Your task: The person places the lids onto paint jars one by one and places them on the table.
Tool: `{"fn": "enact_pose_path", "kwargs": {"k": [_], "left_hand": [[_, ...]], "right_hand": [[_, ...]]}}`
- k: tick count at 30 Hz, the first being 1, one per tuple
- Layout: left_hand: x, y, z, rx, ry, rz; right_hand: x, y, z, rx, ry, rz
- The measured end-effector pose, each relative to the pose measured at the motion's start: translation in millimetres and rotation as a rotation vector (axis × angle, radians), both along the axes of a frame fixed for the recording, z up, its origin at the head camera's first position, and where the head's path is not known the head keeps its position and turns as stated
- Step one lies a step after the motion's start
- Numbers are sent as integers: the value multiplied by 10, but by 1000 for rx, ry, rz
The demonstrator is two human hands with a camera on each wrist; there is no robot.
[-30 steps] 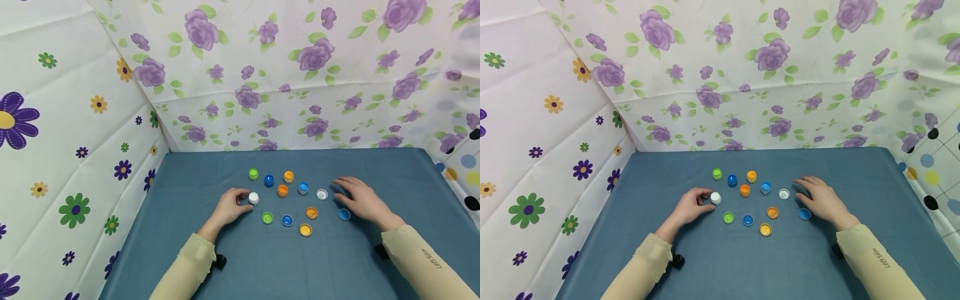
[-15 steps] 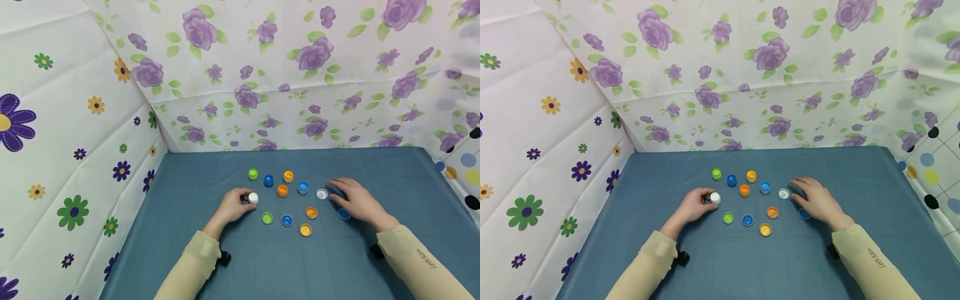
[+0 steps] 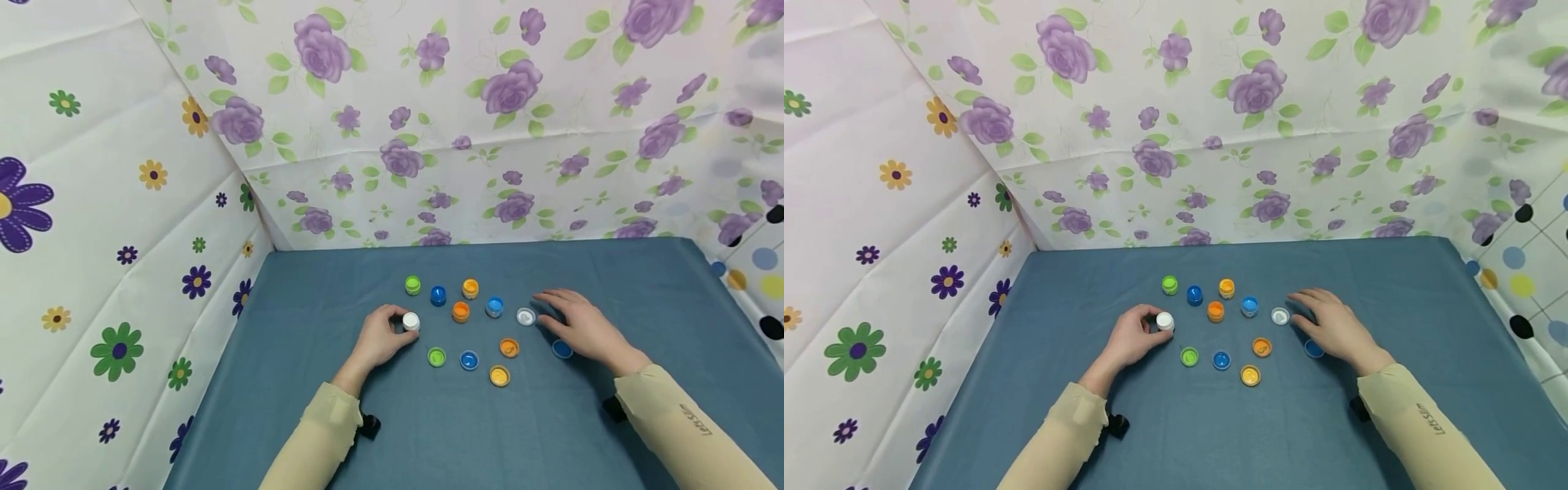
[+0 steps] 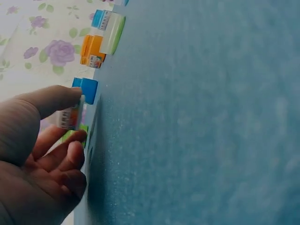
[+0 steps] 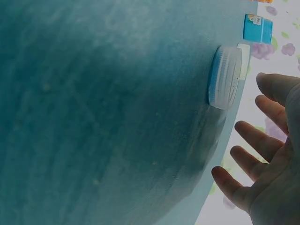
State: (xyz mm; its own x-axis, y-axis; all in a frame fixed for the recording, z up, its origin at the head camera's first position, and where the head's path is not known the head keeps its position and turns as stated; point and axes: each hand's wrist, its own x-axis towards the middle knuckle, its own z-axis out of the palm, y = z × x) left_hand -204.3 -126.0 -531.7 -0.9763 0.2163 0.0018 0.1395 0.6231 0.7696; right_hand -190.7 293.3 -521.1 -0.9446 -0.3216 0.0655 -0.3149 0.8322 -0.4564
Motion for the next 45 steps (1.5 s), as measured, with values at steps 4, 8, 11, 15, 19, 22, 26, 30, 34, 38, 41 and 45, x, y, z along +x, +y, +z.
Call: {"fn": "enact_pose_path", "kwargs": {"k": [4, 8, 11, 15, 19, 22, 26, 30, 34, 38, 41, 45], "left_hand": [[50, 16, 43, 110, 8, 25], [145, 71, 143, 224, 50, -18], [225, 132, 222, 303, 82, -60], [326, 212, 292, 382, 107, -101], [422, 270, 331, 428, 134, -134], [481, 303, 340, 459, 158, -149], [541, 328, 334, 492, 167, -159], [591, 343, 329, 528, 146, -143], [611, 363, 331, 563, 152, -132], [617, 370, 321, 587, 171, -134], [611, 380, 308, 601, 164, -138], [599, 400, 295, 618, 146, -152]], "right_hand": [[-14, 0, 0, -3, -3, 4], [-24, -27, 19, -4, -3, 24], [-41, -60, 34, -1, -15, 37], [-68, -116, 42, 19, -28, 47], [-89, -173, 48, 43, -28, 58], [-97, -206, 59, 48, -30, 68], [-102, -241, 67, 50, -31, 73], [-113, -259, 40, 58, -30, 72], [-119, -264, 18, 62, -27, 62], [-114, -271, 22, 62, -27, 43], [-84, -277, 73, 21, -40, -25], [25, -317, 200, -120, -55, -154]]}}
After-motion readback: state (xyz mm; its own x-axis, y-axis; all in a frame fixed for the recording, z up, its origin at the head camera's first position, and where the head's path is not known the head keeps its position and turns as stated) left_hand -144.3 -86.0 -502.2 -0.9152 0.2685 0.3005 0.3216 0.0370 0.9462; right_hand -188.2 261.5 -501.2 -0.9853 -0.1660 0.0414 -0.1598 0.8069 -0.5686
